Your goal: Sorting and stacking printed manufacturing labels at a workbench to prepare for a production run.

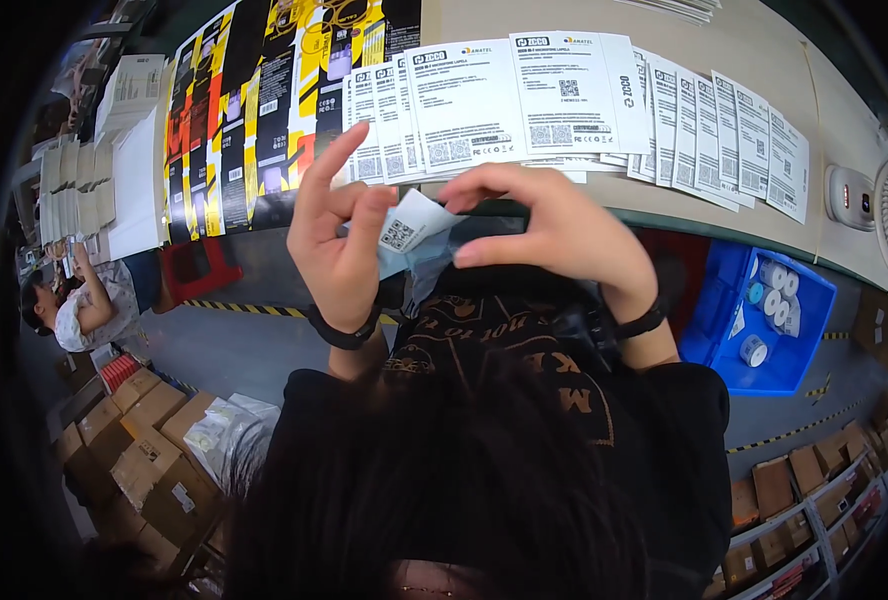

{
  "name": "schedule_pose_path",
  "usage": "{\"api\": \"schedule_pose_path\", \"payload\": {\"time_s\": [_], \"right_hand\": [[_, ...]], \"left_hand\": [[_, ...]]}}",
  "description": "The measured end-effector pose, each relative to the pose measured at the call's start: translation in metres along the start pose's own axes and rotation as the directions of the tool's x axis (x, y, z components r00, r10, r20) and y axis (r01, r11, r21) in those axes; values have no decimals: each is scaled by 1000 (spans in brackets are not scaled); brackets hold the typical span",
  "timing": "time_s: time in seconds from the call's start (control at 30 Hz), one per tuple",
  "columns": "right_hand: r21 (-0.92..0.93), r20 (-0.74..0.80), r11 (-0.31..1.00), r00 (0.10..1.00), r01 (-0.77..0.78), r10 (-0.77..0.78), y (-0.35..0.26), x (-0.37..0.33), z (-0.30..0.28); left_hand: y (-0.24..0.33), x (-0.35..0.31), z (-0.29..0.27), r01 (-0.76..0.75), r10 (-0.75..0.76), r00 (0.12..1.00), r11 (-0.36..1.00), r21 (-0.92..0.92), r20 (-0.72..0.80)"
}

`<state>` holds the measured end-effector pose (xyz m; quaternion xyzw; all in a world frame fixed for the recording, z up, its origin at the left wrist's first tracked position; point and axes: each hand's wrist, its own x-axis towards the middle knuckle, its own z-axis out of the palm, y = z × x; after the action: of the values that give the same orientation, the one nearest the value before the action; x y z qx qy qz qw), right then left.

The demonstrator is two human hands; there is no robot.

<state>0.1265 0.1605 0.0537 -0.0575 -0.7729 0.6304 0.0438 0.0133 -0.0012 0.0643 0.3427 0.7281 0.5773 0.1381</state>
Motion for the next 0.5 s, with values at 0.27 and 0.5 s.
{"api": "schedule_pose_path", "payload": {"time_s": [0.27,0.5], "right_hand": [[100,-82,987,988,-125,133,-1,0,14],[243,-282,970,956,-14,85,-3,4,16]], "left_hand": [[-6,8,4,-161,157,984,986,40,85],[-5,3,10,-2,-4,991,999,47,134]]}}
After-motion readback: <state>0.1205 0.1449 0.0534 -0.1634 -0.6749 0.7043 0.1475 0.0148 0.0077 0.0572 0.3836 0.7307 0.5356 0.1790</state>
